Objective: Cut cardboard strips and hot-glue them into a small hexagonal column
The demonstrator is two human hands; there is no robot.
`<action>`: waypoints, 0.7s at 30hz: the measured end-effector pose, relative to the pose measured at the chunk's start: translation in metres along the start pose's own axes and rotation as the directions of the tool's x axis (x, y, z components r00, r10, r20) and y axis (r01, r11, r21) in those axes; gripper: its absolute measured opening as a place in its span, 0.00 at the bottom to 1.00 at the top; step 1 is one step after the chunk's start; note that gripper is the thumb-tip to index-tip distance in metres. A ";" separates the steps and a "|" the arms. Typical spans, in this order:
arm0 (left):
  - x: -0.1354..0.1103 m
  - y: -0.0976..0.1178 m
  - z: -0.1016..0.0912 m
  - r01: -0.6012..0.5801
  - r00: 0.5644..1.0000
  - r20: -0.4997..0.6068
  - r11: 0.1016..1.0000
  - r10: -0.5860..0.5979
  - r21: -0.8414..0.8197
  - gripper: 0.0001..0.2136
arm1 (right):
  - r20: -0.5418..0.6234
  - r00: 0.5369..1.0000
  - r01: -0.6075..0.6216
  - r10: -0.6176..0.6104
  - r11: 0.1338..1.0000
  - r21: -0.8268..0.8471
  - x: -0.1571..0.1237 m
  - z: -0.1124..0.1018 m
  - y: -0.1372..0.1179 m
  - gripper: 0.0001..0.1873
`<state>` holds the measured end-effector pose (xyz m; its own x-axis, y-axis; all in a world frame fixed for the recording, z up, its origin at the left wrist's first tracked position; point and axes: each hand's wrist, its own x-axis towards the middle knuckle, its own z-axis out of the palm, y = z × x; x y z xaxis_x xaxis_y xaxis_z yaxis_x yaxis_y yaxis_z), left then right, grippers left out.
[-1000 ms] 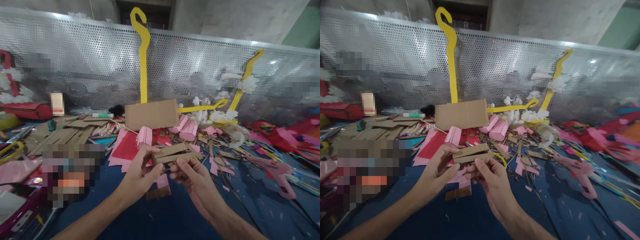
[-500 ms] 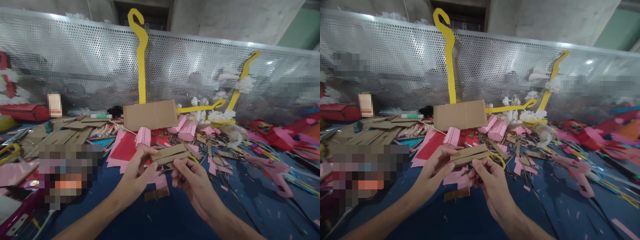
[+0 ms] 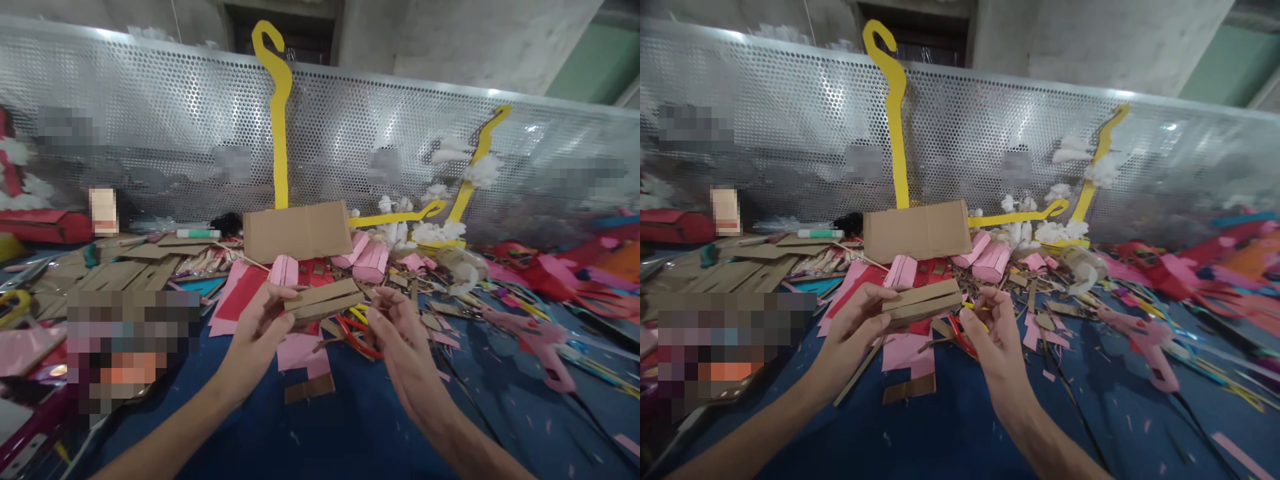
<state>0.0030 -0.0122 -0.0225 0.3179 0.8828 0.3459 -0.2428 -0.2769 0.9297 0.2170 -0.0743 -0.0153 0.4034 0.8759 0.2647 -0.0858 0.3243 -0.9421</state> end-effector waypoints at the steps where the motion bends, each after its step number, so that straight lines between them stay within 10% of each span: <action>1: 0.000 0.000 0.000 0.001 1.000 0.004 1.000 -0.001 0.002 0.05 | 0.027 1.000 0.006 -0.006 1.000 -0.020 0.001 0.000 0.002 0.26; 7: -0.005 0.001 0.005 -0.003 0.994 0.105 0.999 0.008 -0.049 0.05 | 0.190 0.977 -0.102 0.100 0.995 -0.002 -0.005 0.010 0.005 0.40; 21: -0.005 0.004 0.009 0.017 0.984 0.179 0.999 -0.008 -0.049 0.06 | 0.211 0.970 -0.143 0.122 0.986 0.087 -0.005 0.010 0.008 0.30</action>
<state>0.0090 -0.0210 -0.0194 0.4786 0.8027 0.3558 -0.2823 -0.2430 0.9280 0.2054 -0.0727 -0.0218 0.1881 0.9646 0.1850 -0.2213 0.2252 -0.9489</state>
